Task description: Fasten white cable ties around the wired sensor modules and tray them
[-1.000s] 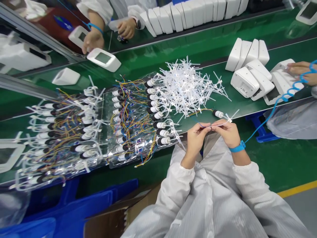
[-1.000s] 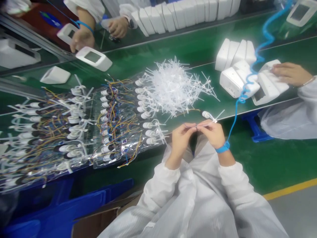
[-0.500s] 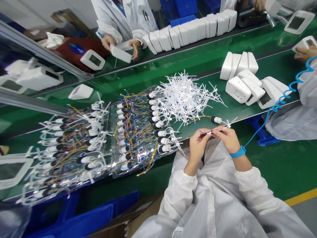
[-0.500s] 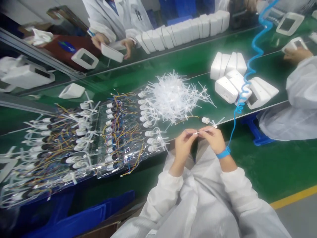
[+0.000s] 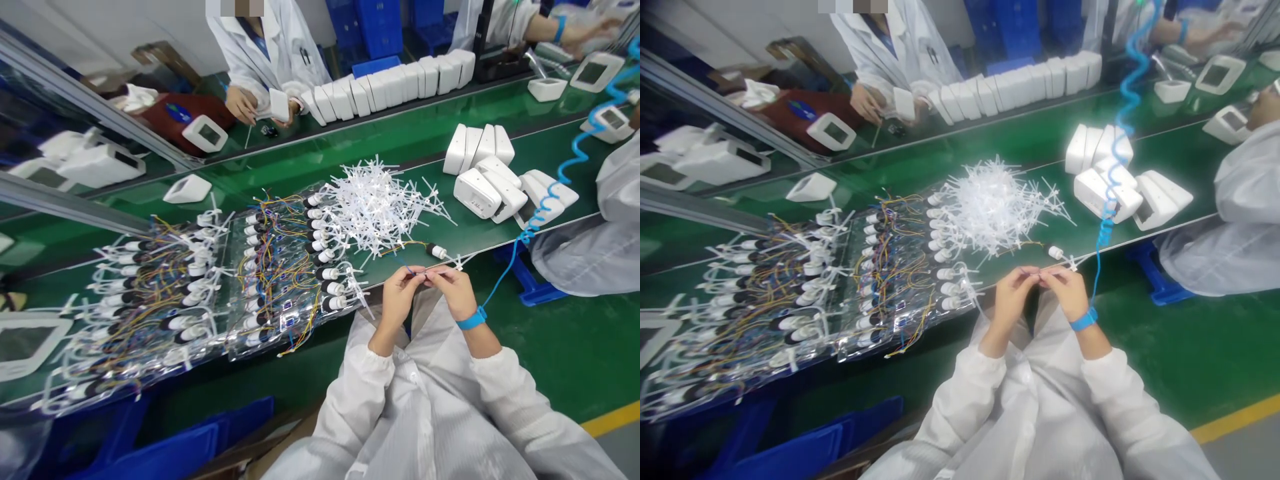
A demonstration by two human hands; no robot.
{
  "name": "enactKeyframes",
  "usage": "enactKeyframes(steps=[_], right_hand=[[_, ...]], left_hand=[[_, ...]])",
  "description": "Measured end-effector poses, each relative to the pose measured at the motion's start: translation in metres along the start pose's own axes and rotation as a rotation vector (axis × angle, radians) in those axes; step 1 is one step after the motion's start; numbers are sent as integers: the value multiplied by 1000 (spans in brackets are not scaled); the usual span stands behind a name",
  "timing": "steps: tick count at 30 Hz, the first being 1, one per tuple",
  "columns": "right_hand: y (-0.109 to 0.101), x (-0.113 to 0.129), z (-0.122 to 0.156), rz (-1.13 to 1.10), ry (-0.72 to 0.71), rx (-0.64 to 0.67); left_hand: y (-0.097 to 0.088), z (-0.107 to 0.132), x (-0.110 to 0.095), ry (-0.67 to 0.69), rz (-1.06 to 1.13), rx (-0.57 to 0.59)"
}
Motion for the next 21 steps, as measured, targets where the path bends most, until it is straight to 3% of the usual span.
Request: enactKeyframes(steps=[4, 8, 11, 15, 18, 21], right_hand=[[-11, 0, 14, 3, 137, 7], [-35, 24, 30, 313, 196, 91], [-48, 57, 43, 603, 71, 77], [-45, 98, 43, 766, -214, -94], [-30, 104, 21, 844, -330, -60], [-15, 91, -16, 980, -360, 67]], left_hand=[[1, 4, 4, -17, 9, -14], [4, 11, 11, -55, 74, -31], [7, 15, 19, -97, 186, -25], [11, 16, 25, -114, 357, 6], [12, 16, 26, -117, 451, 28], [12, 16, 25, -109, 508, 25]])
Point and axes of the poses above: each hand's wrist, its own z-axis away from the middle knuckle, its own y-axis out of the palm, x = y × z, the point moved 3 cm from there along -z, towards the middle knuckle, and after that the axes turned 12 degrees about -z, right-handed, at the moved point
